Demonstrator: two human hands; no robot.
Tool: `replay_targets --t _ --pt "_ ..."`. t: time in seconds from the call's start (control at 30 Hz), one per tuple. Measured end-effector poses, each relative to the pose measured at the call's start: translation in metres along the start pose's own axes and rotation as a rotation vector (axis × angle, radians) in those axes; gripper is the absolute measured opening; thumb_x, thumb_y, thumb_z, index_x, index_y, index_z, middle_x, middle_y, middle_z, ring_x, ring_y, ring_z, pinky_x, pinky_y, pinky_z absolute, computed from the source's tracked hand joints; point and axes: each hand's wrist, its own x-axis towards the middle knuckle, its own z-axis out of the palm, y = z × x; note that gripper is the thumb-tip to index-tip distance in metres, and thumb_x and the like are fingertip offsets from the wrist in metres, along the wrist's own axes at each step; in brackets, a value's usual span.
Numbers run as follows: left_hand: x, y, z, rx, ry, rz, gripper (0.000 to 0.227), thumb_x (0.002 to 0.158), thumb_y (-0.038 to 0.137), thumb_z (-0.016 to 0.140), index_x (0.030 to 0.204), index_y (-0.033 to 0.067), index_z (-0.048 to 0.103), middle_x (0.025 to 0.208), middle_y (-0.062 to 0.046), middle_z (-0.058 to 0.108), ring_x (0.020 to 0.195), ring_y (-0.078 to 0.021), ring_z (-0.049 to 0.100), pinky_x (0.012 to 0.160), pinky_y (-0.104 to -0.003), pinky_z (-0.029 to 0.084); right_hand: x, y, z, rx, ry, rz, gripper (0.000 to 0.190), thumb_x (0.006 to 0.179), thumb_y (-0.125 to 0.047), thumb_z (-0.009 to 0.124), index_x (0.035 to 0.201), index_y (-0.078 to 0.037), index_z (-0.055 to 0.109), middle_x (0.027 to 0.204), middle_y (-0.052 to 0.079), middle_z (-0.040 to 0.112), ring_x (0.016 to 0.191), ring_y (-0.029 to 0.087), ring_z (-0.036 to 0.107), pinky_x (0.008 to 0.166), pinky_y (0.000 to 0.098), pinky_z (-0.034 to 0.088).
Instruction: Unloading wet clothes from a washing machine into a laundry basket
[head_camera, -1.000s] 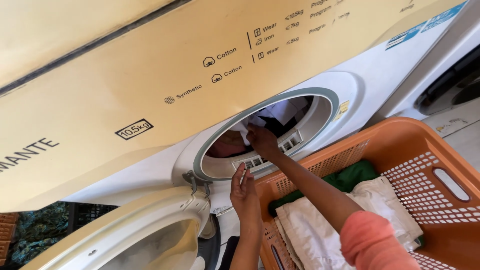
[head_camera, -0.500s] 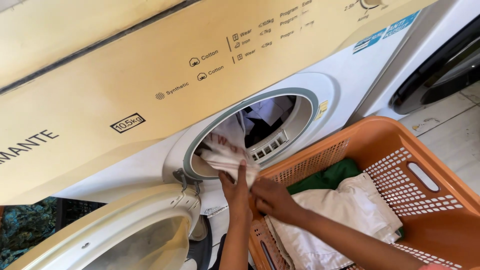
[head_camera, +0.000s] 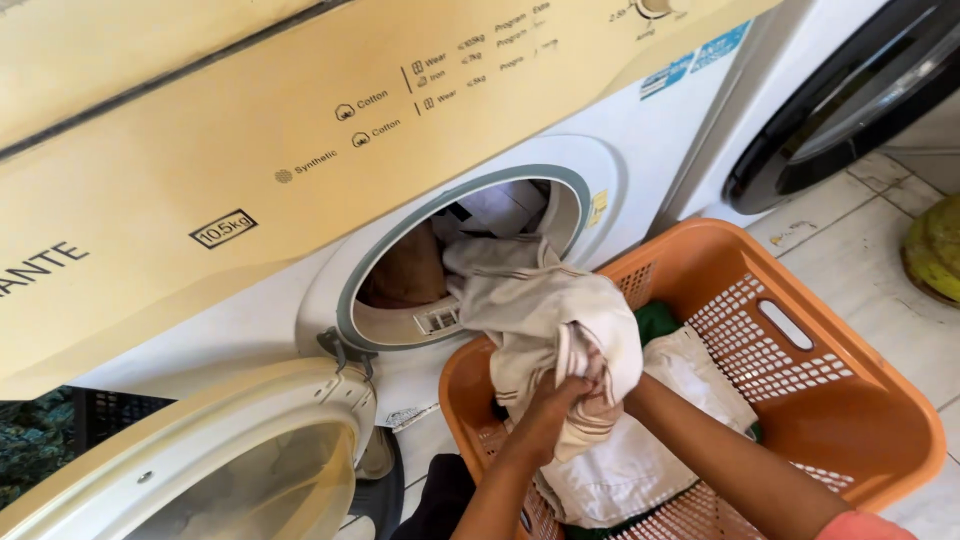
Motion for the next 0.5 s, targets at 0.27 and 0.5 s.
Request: replay_targets --t 0.27,0.5 --pt "-0.003 0.004 0.013 0.276 -0.167 -0.067 0.083 0.075 0.052 0.065 0.135 -0.0043 0.053 0.125 -0.022 0.064 0.116 -0.0329 0.063 0.102 -0.046 0.05 -0.033 -0.024 -0.049 -0.014 0.169 0.023 0.049 0.097 -0.023 0.042 0.145 -0.014 0.036 0.129 0.008 0.046 0.116 0.02 0.049 0.093 0.0364 0.04" --pt "-0.001 -0.007 0.042 0.063 -0.161 0.181 0.071 0.093 0.037 0.075 0.149 0.003 0.048 0.142 -0.015 0.058 0.126 -0.0228 0.056 0.11 -0.044 0.045 -0.086 -0.045 -0.106 -0.024 0.356 0.049 0.057 0.096 -0.014 0.044 0.15 -0.015 0.03 0.132 0.008 0.04 0.117 0.02 0.044 0.092 0.036 0.036"
